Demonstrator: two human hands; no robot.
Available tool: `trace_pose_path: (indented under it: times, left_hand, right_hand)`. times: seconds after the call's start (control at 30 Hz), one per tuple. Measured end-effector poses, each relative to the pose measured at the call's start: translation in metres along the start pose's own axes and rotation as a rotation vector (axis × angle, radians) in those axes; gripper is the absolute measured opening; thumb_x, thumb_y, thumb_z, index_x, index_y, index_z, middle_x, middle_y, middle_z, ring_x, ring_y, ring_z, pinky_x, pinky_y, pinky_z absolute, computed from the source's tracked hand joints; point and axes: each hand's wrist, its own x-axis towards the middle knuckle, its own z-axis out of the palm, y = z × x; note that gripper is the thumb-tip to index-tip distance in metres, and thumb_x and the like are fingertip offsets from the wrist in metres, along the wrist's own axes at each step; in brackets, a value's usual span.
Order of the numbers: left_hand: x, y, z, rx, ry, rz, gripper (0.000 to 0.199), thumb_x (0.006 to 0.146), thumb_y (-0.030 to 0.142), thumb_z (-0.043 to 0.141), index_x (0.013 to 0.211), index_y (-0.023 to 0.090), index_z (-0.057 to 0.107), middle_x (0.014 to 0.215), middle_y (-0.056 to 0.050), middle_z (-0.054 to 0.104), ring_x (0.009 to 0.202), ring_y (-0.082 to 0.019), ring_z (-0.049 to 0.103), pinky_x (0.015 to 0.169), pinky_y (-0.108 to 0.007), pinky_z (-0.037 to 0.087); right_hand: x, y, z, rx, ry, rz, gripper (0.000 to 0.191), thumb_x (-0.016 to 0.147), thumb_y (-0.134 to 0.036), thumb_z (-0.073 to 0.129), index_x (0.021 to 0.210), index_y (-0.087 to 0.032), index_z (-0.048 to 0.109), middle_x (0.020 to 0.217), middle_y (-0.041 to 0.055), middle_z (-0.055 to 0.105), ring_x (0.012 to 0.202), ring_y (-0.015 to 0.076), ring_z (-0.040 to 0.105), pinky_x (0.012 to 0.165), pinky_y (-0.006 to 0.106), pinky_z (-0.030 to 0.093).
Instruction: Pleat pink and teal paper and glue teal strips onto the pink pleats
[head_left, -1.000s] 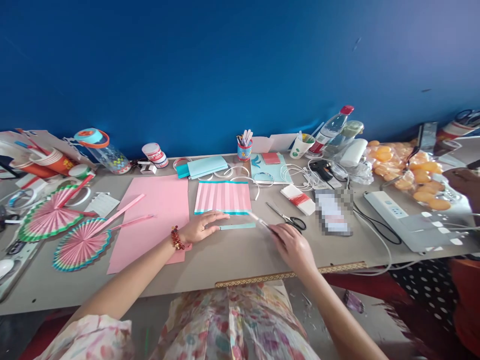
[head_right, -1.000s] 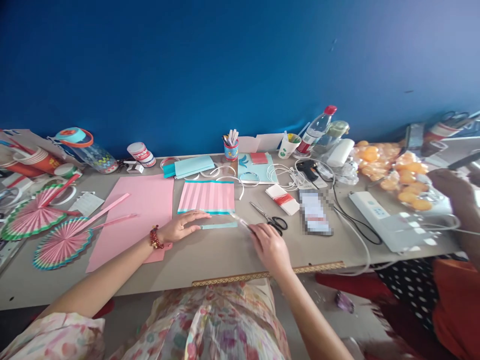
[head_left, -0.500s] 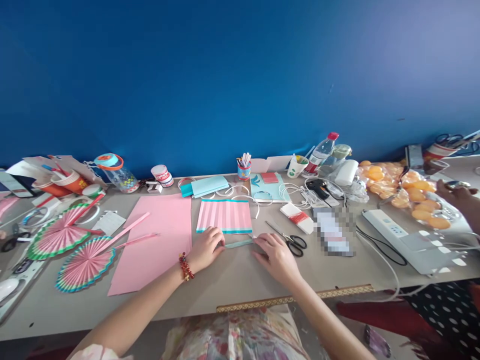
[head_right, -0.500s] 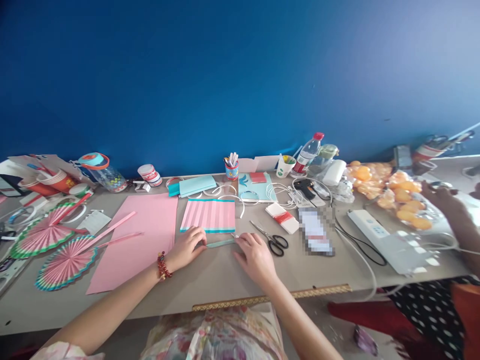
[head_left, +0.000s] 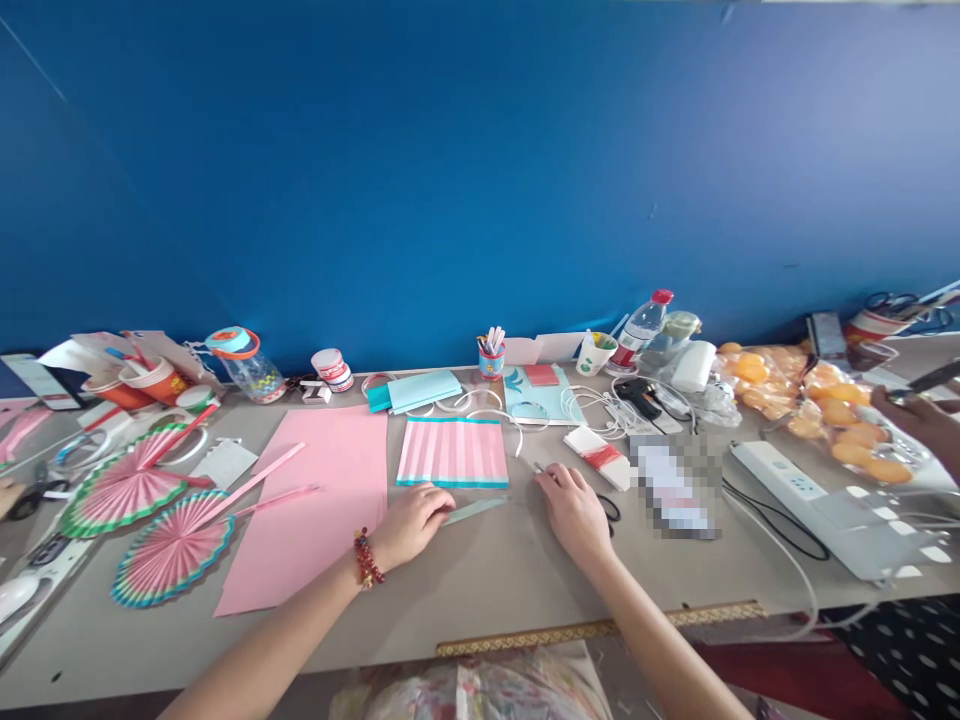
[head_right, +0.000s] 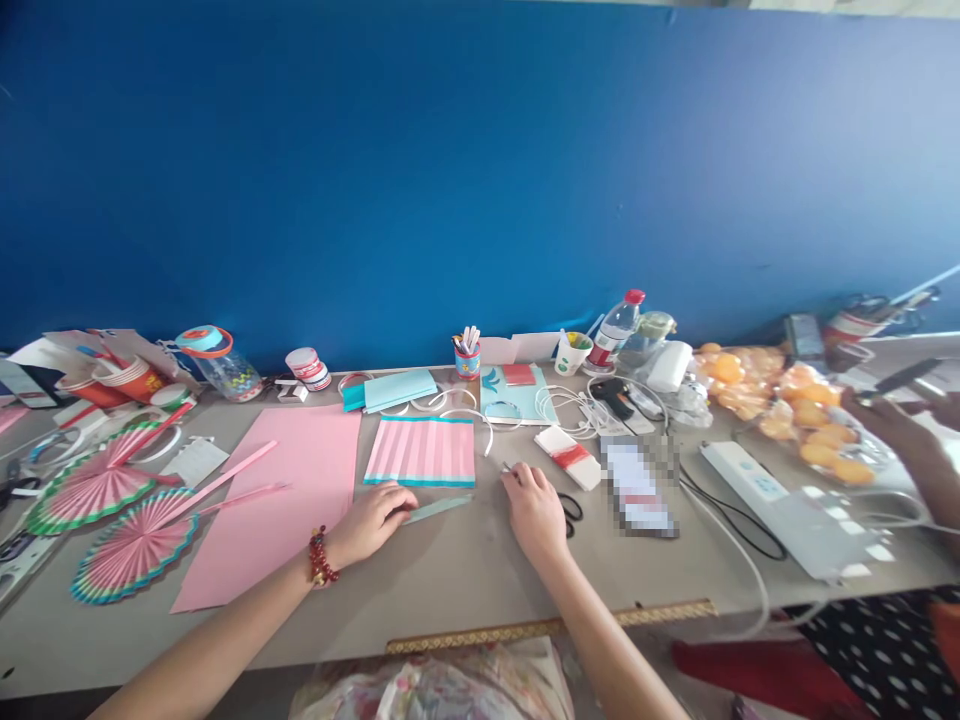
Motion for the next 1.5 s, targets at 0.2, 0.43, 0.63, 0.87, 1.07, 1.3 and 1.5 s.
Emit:
trace_pose_path:
  times: [0.2,0.43,0.63,0.87,1.07,1.3,1.5]
  left_hand:
    - [0.002,0.004,-0.002,-0.023,0.019,-0.040,0.016,0.093,0.020,0.049,0.087,0.022,0.064,0.084,-0.002,0.068,0.083,-0.018,0.064,0.076,-0.030,0.049]
    - [0.015,-0.016,-0.045,-0.015,0.128,-0.125,0.017,0.094,0.023,0.046,0.089,0.023,0.062,0.084,-0.001,0.068,0.078,-0.016,0.065,0.071,-0.025,0.049]
    - [0.078,-0.081,-0.104,0.099,0.280,-0.329,0.016,0.091,0.019,0.046,0.094,0.020,0.062,0.080,-0.001,0.069,0.073,-0.016,0.065,0.068,-0.025,0.046]
    - [0.118,-0.104,-0.107,0.261,0.334,-0.379,0.015,0.089,0.021,0.053,0.093,0.018,0.067,0.098,-0.009,0.069,0.092,-0.022,0.065,0.077,-0.030,0.048]
    - [0.084,-0.070,-0.065,0.231,0.151,-0.034,0.025,0.095,0.026,0.048,0.106,0.022,0.069,0.118,-0.007,0.067,0.111,-0.021,0.061,0.099,-0.036,0.047]
    - [0.036,-0.043,-0.023,0.208,-0.087,0.152,0.033,0.092,0.020,0.054,0.124,0.022,0.064,0.141,-0.009,0.056,0.133,-0.025,0.048,0.111,-0.046,0.038]
    - [0.002,-0.006,-0.006,0.202,-0.152,0.200,0.034,0.092,0.023,0.055,0.126,0.025,0.060,0.143,-0.008,0.053,0.135,-0.026,0.045,0.109,-0.046,0.040]
  right_hand:
    - [0.023,-0.035,-0.012,0.244,-0.009,-0.223,0.022,0.094,-0.017,0.049,0.108,-0.021,0.066,0.117,0.0096,0.062,0.105,0.0251,0.055,0.091,0.040,0.046]
    - [0.033,-0.054,-0.009,0.273,-0.271,-0.324,0.020,0.088,-0.016,0.057,0.105,-0.019,0.067,0.099,0.0073,0.066,0.093,0.0238,0.057,0.082,0.037,0.046]
    - [0.037,-0.059,-0.012,0.279,-0.329,-0.287,0.014,0.087,-0.010,0.055,0.089,-0.020,0.065,0.096,0.0051,0.064,0.092,0.0208,0.057,0.080,0.032,0.043]
    - [0.031,-0.059,-0.006,0.327,-0.303,-0.256,0.016,0.084,-0.005,0.053,0.086,-0.020,0.059,0.092,0.0038,0.064,0.087,0.0197,0.058,0.079,0.031,0.043]
    - [0.032,-0.055,0.000,0.372,-0.334,-0.285,0.015,0.087,-0.009,0.054,0.091,-0.020,0.063,0.093,0.0038,0.066,0.089,0.0194,0.059,0.081,0.031,0.045]
    - [0.024,-0.053,-0.012,0.519,-0.349,-0.261,0.016,0.086,-0.009,0.051,0.086,-0.020,0.063,0.089,0.0033,0.066,0.088,0.0192,0.060,0.077,0.029,0.046]
    - [0.014,-0.039,-0.037,0.767,-0.416,-0.093,0.012,0.089,-0.018,0.053,0.090,-0.023,0.063,0.088,-0.0009,0.067,0.080,0.0150,0.061,0.072,0.025,0.044]
